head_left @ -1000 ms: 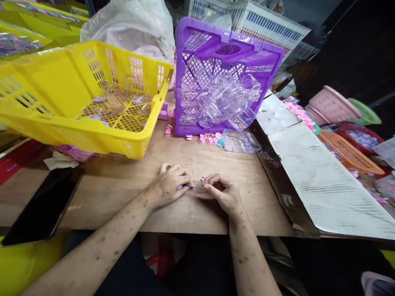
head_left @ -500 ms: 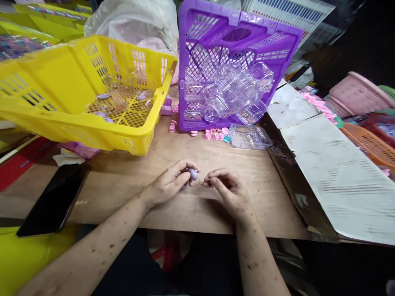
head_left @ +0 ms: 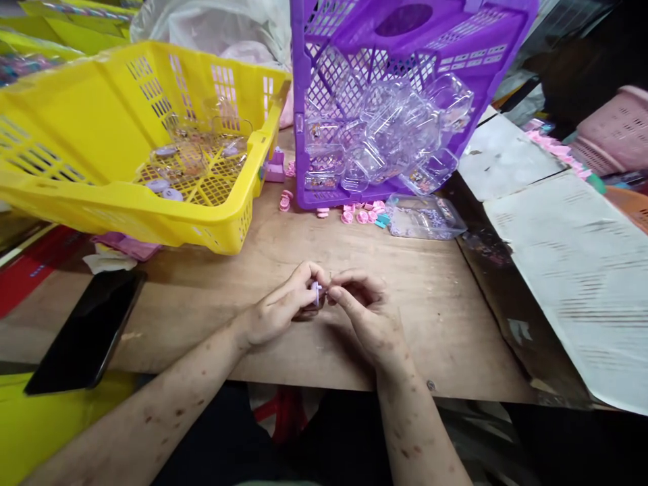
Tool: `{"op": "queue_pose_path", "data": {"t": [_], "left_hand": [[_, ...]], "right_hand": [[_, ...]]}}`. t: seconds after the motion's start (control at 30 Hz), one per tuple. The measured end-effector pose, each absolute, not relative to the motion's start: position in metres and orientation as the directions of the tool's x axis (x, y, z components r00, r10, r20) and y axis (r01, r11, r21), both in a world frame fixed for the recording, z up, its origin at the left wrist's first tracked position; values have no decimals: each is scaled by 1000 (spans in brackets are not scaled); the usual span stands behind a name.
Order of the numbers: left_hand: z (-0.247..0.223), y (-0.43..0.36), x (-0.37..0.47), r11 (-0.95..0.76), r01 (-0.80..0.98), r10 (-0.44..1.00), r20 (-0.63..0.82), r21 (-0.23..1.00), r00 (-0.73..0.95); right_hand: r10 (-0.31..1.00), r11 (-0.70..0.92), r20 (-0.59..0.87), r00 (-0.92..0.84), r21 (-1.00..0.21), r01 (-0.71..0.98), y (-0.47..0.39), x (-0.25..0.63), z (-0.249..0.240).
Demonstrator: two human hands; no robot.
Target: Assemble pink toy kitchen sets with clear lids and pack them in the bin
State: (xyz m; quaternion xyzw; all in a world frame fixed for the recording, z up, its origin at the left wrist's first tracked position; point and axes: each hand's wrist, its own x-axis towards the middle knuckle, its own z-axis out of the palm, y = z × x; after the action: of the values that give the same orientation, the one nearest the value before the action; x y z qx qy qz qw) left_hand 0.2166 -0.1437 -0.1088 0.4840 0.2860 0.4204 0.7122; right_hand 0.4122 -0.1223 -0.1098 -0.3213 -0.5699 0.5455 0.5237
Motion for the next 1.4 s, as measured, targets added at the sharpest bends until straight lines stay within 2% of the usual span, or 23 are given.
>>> {"op": "queue_pose_path", "data": {"t": [0.13, 0.77, 1.03, 1.17, 1.4], "left_hand": [[-109, -144, 218, 150, -289, 869, 13, 945, 494], [-105, -147, 218, 249, -359, 840, -16, 899, 542], [-105, -150, 219, 226, -343, 854, -16, 912, 520], [-107, -151, 218, 165, -339, 859, 34, 926, 511], [-113, -152, 216, 200, -372, 844, 33, 907, 535]], "right_hand": [[946, 157, 228, -231, -944, -289, -124, 410, -110], [958, 150, 205, -199, -954, -261, -125, 406, -117], [935, 282, 316, -163, -938, -200, -128, 405, -119], [921, 294, 340, -192, -927, -230, -128, 403, -116], [903, 316, 362, -230, -924, -213, -129, 404, -110]]}}
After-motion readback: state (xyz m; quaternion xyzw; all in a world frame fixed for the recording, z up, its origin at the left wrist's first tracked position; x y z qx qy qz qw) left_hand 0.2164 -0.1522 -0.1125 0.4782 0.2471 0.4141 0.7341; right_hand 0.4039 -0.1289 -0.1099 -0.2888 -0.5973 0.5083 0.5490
